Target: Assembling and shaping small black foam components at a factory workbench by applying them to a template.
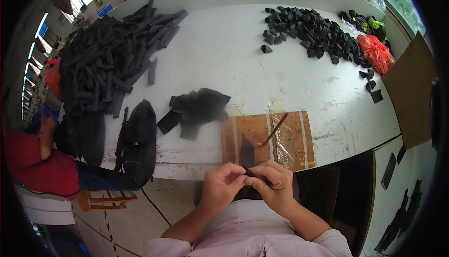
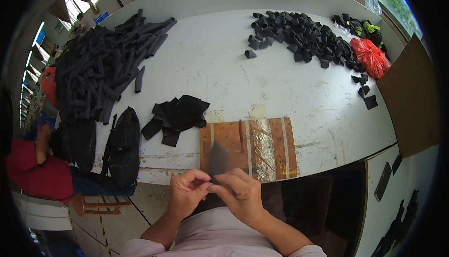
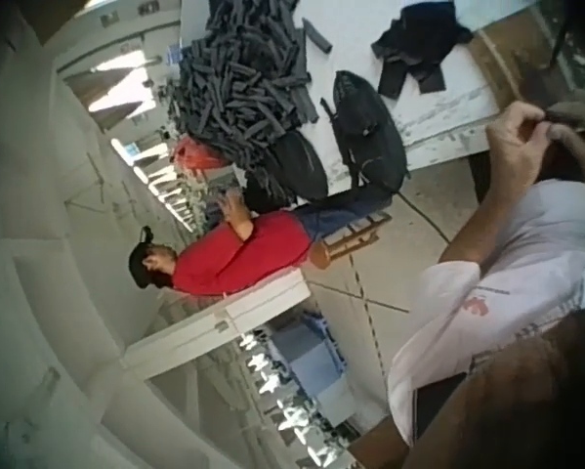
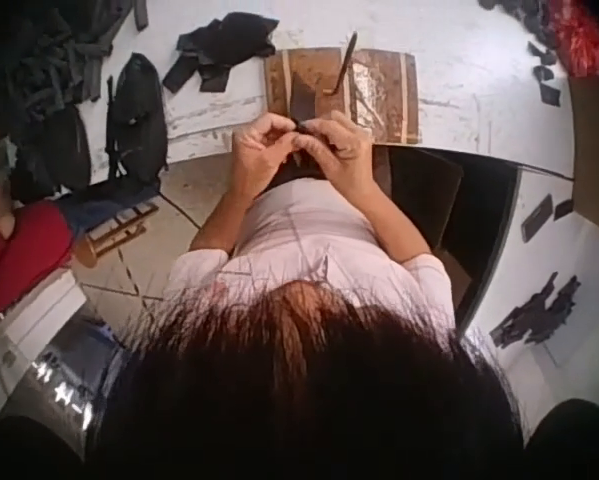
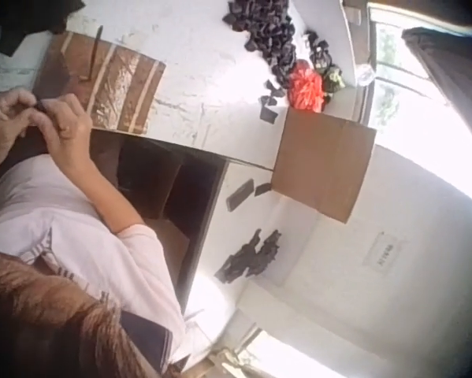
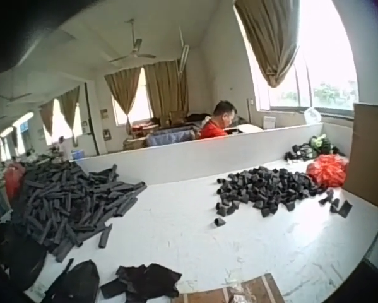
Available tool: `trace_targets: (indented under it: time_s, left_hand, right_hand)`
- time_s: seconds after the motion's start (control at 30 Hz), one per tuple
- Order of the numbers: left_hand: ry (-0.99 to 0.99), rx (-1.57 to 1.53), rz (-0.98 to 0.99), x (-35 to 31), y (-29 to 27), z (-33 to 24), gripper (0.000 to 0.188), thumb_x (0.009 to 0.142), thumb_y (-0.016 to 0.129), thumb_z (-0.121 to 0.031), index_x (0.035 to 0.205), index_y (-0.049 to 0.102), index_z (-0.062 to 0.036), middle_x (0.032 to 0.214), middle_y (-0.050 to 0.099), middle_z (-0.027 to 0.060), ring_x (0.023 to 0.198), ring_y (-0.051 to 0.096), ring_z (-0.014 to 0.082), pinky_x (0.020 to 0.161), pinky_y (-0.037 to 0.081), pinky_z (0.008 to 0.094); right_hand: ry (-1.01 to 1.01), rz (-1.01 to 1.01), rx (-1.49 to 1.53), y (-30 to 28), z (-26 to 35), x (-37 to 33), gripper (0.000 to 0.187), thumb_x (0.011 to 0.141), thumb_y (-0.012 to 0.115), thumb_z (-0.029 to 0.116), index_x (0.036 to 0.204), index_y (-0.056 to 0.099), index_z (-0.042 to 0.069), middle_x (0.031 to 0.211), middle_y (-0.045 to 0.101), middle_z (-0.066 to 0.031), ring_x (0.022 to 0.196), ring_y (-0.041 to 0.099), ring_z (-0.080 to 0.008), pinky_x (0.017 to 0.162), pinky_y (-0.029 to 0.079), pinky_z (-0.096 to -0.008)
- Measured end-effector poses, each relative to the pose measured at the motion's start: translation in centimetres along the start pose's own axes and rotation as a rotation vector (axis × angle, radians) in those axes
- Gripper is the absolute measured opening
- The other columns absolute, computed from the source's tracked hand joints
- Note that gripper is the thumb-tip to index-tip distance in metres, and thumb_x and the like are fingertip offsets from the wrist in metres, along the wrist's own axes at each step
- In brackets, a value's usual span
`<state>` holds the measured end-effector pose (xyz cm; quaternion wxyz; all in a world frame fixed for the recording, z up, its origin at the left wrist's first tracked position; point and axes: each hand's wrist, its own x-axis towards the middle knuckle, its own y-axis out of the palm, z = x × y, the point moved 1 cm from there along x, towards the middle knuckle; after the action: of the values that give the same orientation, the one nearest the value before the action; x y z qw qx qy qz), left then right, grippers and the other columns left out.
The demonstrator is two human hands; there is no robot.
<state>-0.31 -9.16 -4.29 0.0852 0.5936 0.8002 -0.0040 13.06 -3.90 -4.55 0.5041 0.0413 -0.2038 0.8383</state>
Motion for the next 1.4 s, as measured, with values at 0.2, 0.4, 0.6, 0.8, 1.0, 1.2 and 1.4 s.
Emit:
trace_targets:
  time_s: [0.2, 0.4, 0.6, 0.8, 1.0, 1.2, 1.4]
  left_hand:
    - [0.375, 0.424, -0.327, -0.3, 1.9, 2.3, 0.014, 0.073, 0.058, 0.001, 0.086, 0.054, -0.0014, 0.065, 0.058, 0.0052, 0.050, 0.053, 0.0063, 0.042, 0.042, 0.0229]
    - [-0.215, -0.642, 0.112, 1.2, -0.7, 3.3, 0.013, 0.073, 0.055, 0.004, 0.084, 0.052, -0.0020, 0.067, 0.053, 0.0008, 0.044, 0.038, 0.0023, 0.036, 0.026, 0.0165]
    - [0.075, -0.152, -0.065, 1.8, 0.0, 4.1, 0.021, 0.069, 0.053, 0.007, 0.089, 0.051, 0.0015, 0.073, 0.052, 0.0034, 0.054, 0.045, 0.0020, 0.046, 0.036, 0.0159]
    - [0.069, -0.007, -0.082, 0.6, 0.7, 2.3, 0.027, 0.071, 0.054, 0.004, 0.097, 0.051, 0.0008, 0.078, 0.056, 0.0033, 0.056, 0.050, 0.0040, 0.045, 0.037, 0.0176]
    - [-0.193, -0.705, 0.590, -0.3, 0.2, 2.4, 0.041, 0.075, 0.049, 0.004, 0.115, 0.042, -0.0016, 0.085, 0.052, 0.0014, 0.051, 0.036, 0.0001, 0.042, 0.023, 0.0127]
    - [-0.061, -0.141, 0.203, -0.4, 1.2, 0.3, 0.033, 0.077, 0.052, 0.004, 0.110, 0.051, 0.0002, 0.090, 0.051, 0.0041, 0.070, 0.051, 0.0042, 0.056, 0.039, 0.0142]
    - [0.172, -0.272, -0.045, 1.0, 2.9, -2.2, 0.010, 0.079, 0.050, 0.007, 0.087, 0.054, 0.0026, 0.088, 0.060, 0.0110, 0.055, 0.051, 0.0049, 0.048, 0.041, 0.0165]
  right_hand:
    - [-0.131, -0.113, -0.379, 1.0, -0.8, -0.1, 0.015, 0.065, 0.063, -0.002, 0.079, 0.058, 0.002, 0.062, 0.048, -0.0099, 0.053, 0.050, -0.0243, 0.046, 0.041, -0.0332]
    - [0.105, -0.086, -0.017, 0.9, -2.4, -0.1, 0.011, 0.064, 0.062, -0.003, 0.074, 0.058, 0.001, 0.062, 0.045, -0.0057, 0.050, 0.044, -0.0141, 0.042, 0.034, -0.0265]
    - [0.667, 0.159, 1.099, 0.8, -3.3, -0.3, 0.006, 0.076, 0.061, 0.001, 0.070, 0.057, 0.001, 0.064, 0.050, 0.0002, 0.052, 0.043, -0.0090, 0.049, 0.034, -0.0206]
    - [0.575, 0.127, 0.918, 0.8, -4.3, -0.7, 0.017, 0.078, 0.062, 0.015, 0.069, 0.053, 0.005, 0.065, 0.051, -0.0023, 0.059, 0.049, -0.0120, 0.053, 0.041, -0.0239]
    - [0.401, 0.069, 1.163, 0.8, -3.4, -1.3, 0.017, 0.075, 0.065, 0.016, 0.073, 0.056, 0.003, 0.077, 0.054, -0.0033, 0.066, 0.054, -0.0134, 0.060, 0.044, -0.0241]
    - [0.117, -0.126, 0.590, -0.5, -1.4, 0.4, 0.010, 0.077, 0.060, 0.006, 0.073, 0.054, 0.000, 0.074, 0.054, -0.0049, 0.066, 0.049, -0.0116, 0.057, 0.039, -0.0208]
    - [-0.152, -0.117, 0.026, -2.2, 2.2, 3.1, 0.007, 0.074, 0.062, 0.004, 0.074, 0.055, 0.003, 0.072, 0.053, -0.0078, 0.069, 0.050, -0.0195, 0.060, 0.041, -0.0258]
